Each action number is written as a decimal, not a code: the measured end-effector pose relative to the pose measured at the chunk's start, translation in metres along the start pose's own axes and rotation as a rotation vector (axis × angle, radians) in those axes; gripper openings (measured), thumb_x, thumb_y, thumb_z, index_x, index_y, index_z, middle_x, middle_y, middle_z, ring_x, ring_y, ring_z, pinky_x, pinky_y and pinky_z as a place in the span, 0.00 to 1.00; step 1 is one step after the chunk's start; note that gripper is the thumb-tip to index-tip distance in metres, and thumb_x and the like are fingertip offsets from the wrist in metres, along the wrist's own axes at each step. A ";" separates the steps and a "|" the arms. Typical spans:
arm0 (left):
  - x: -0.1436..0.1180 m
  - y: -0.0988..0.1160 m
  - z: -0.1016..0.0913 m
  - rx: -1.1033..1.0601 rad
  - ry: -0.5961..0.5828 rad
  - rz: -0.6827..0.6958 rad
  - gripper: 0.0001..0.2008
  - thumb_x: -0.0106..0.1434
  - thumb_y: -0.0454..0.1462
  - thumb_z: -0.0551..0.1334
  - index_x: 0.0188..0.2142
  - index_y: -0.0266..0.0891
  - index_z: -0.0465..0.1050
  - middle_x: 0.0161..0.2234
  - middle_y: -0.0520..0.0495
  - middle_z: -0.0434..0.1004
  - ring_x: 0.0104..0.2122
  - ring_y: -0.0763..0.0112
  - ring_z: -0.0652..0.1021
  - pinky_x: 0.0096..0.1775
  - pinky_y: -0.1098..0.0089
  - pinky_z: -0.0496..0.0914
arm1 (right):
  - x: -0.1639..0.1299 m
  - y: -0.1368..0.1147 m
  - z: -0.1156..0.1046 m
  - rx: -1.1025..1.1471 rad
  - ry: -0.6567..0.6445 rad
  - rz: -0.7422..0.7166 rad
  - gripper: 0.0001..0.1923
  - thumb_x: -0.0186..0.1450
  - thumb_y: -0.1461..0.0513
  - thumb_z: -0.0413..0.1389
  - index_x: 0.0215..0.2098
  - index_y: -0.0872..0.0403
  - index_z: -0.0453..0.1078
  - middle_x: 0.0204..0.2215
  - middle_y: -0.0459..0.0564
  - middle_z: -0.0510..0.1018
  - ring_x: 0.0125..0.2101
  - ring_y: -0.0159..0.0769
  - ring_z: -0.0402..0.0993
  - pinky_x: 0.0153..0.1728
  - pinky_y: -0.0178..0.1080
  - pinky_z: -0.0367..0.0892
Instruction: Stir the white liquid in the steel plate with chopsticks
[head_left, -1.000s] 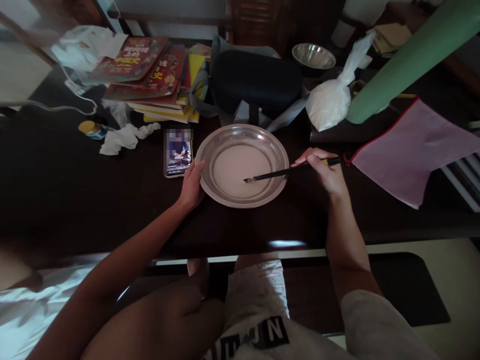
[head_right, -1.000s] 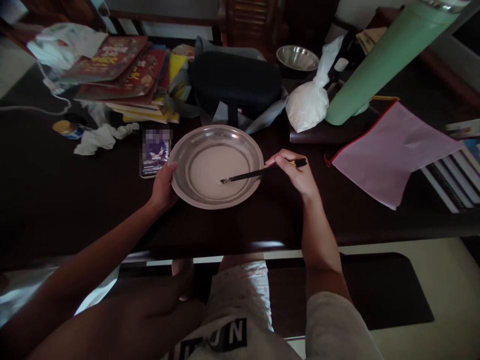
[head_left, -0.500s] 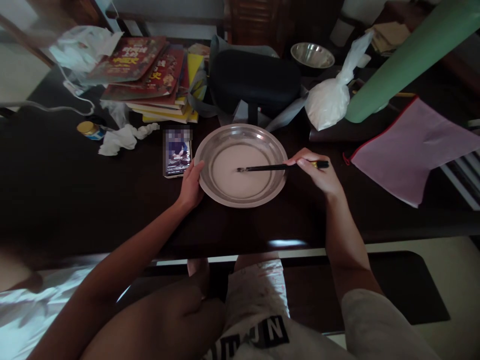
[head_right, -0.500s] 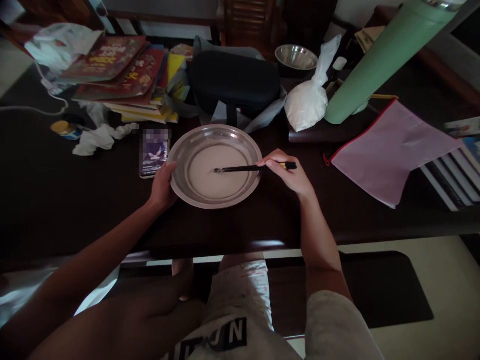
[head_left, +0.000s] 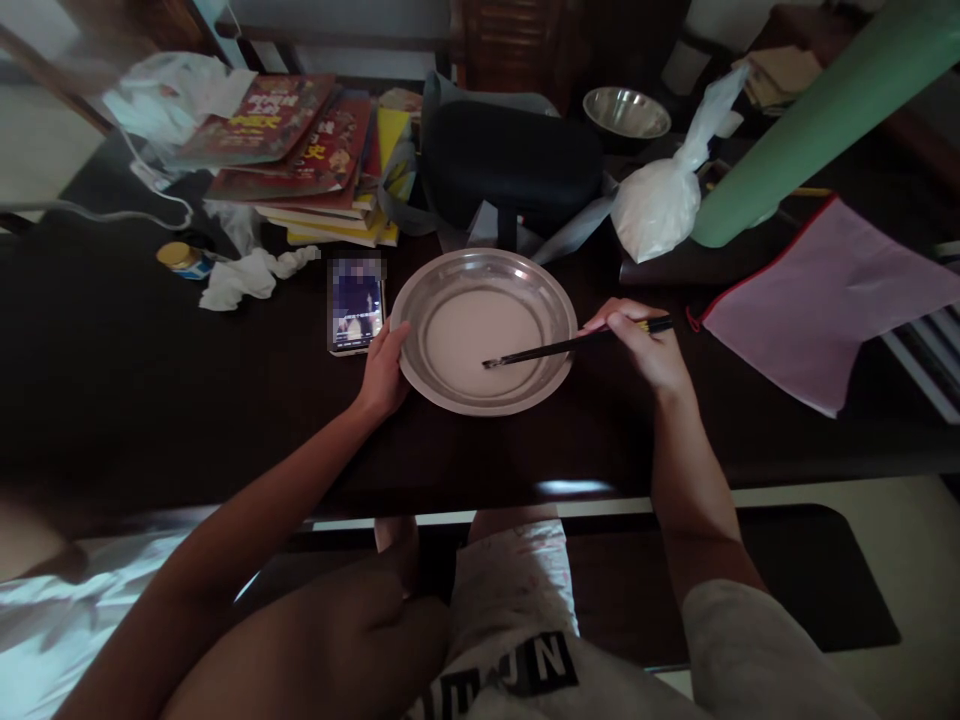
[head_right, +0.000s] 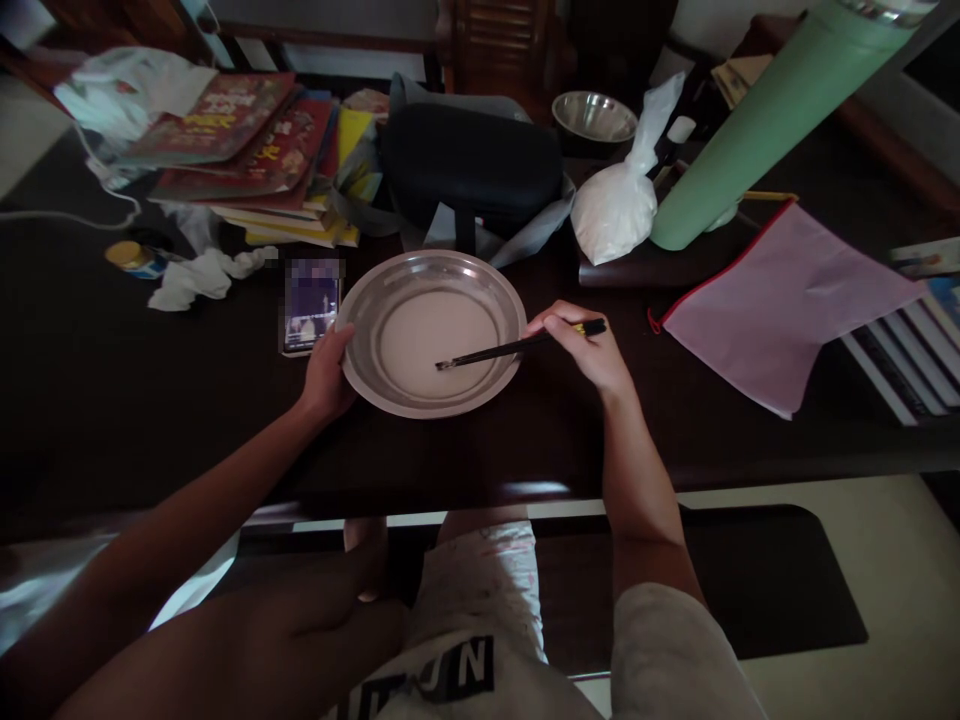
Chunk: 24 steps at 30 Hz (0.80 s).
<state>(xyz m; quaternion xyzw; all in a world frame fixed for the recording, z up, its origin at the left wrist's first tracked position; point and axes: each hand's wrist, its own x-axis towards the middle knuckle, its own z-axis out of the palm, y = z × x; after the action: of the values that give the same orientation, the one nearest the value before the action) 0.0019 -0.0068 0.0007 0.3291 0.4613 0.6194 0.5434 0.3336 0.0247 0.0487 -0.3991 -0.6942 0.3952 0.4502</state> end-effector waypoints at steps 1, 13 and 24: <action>0.000 0.001 0.000 0.001 0.000 0.001 0.16 0.55 0.47 0.71 0.38 0.41 0.75 0.36 0.48 0.83 0.43 0.57 0.83 0.42 0.64 0.78 | 0.000 -0.001 0.000 -0.015 -0.043 0.002 0.13 0.68 0.50 0.58 0.35 0.45 0.82 0.32 0.46 0.84 0.37 0.38 0.81 0.44 0.44 0.73; 0.001 -0.001 -0.004 0.027 0.015 0.002 0.15 0.57 0.47 0.70 0.36 0.41 0.75 0.35 0.48 0.82 0.41 0.59 0.83 0.38 0.66 0.77 | 0.000 -0.002 0.000 -0.058 -0.083 0.003 0.11 0.67 0.51 0.59 0.37 0.44 0.83 0.35 0.46 0.85 0.41 0.38 0.80 0.48 0.45 0.71; 0.000 0.000 0.000 0.014 0.015 0.019 0.13 0.58 0.46 0.69 0.36 0.40 0.74 0.34 0.47 0.82 0.45 0.55 0.82 0.43 0.63 0.78 | 0.001 -0.001 0.001 -0.050 -0.058 -0.002 0.10 0.67 0.52 0.59 0.37 0.44 0.82 0.36 0.46 0.85 0.41 0.38 0.81 0.48 0.44 0.71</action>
<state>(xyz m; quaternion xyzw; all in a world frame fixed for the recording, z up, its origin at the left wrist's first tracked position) 0.0015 -0.0064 0.0007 0.3327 0.4667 0.6235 0.5318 0.3322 0.0251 0.0496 -0.3980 -0.7171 0.3886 0.4199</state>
